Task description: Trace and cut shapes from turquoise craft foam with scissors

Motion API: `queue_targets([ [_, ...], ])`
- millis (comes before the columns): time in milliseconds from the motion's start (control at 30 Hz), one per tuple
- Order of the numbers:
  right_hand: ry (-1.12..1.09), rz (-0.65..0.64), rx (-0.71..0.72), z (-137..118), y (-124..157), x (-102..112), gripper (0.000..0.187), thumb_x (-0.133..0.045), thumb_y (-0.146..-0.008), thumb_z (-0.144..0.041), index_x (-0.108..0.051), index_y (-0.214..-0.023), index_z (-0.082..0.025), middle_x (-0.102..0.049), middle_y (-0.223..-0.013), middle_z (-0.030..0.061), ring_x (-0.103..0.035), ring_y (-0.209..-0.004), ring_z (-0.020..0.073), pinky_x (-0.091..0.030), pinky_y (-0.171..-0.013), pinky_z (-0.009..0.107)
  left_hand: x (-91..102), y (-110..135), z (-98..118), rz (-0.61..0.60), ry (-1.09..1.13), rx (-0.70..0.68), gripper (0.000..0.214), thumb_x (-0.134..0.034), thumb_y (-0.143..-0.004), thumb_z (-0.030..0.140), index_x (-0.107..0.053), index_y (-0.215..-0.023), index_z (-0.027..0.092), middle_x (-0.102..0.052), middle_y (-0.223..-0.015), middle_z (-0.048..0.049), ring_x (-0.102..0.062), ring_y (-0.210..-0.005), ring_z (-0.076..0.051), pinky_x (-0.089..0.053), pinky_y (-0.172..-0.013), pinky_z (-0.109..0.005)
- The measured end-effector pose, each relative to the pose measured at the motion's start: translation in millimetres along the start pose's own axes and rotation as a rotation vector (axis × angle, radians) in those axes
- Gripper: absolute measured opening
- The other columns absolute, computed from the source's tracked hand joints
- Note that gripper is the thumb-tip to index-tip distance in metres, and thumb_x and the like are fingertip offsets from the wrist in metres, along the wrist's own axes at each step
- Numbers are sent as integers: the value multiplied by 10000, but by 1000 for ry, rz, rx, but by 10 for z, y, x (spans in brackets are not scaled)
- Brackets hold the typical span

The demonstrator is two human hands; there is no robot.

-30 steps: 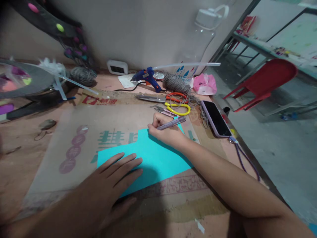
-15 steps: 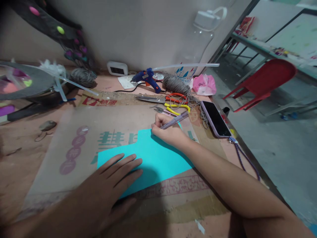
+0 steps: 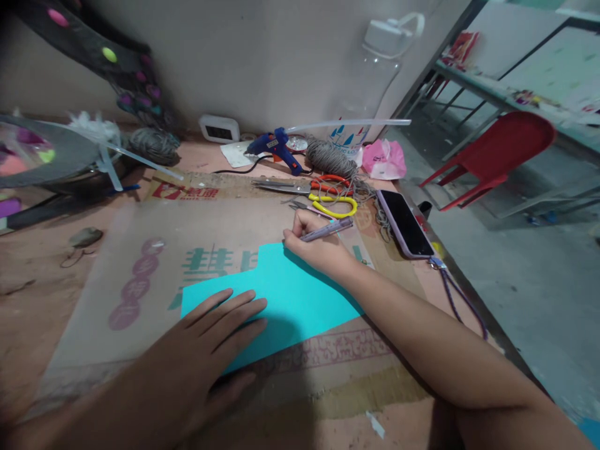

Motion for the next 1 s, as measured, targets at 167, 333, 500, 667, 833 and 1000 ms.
queue_targets([
  [167,16,16,0,-5,-3,4,282,-599,-769,-289,-379,-598,-246,-385,-493,-65,-364,-490,117,-254,-495,268,-6,10,2,-3,12,4,382,-552,-992,417,-616,-1298,196,-631,-1411,-58,-568,-1293,-277,-432,-1102,-496],
  [333,50,62,36,-18,-14,20,265,-574,-751,-269,-365,-589,-245,-380,-525,-56,-375,-517,124,-277,-514,268,-10,11,3,-10,15,13,372,-535,-1002,417,-614,-1301,210,-627,-1416,-47,-559,-1302,-270,-424,-1111,-493],
  [500,45,71,77,40,-29,25,279,-559,-745,-212,-328,-593,-244,-362,-550,-58,-386,-540,127,-292,-543,279,10,-1,-3,-38,32,18,371,-536,-1003,417,-623,-1296,207,-623,-1419,-56,-550,-1316,-268,-423,-1121,-492],
  [667,37,18,87,28,-7,43,290,-562,-748,-198,-327,-585,-242,-337,-555,-57,-346,-546,126,-282,-547,287,40,-27,-6,-71,21,-2,375,-547,-996,417,-644,-1281,194,-635,-1404,-76,-580,-1284,-281,-453,-1093,-498],
  [833,17,-50,86,-45,31,51,291,-562,-759,-218,-329,-587,-241,-333,-538,-59,-325,-532,122,-257,-533,280,20,-14,0,-46,20,17,382,-535,-1001,430,-640,-1289,202,-635,-1408,-66,-592,-1275,-280,-451,-1088,-508],
  [1000,5,-96,140,-82,55,31,287,-554,-770,-207,-334,-590,-248,-342,-540,-66,-325,-511,110,-235,-503,273,4,-6,9,-63,25,18,383,-538,-1000,424,-632,-1295,199,-627,-1418,-68,-583,-1283,-282,-434,-1101,-509],
])
Point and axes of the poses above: each hand's wrist, its own y-axis away from the middle knuckle, its own x-axis out of the back of the hand, z = x × y, the point moved 2 cm from there along -y, towards the middle knuckle
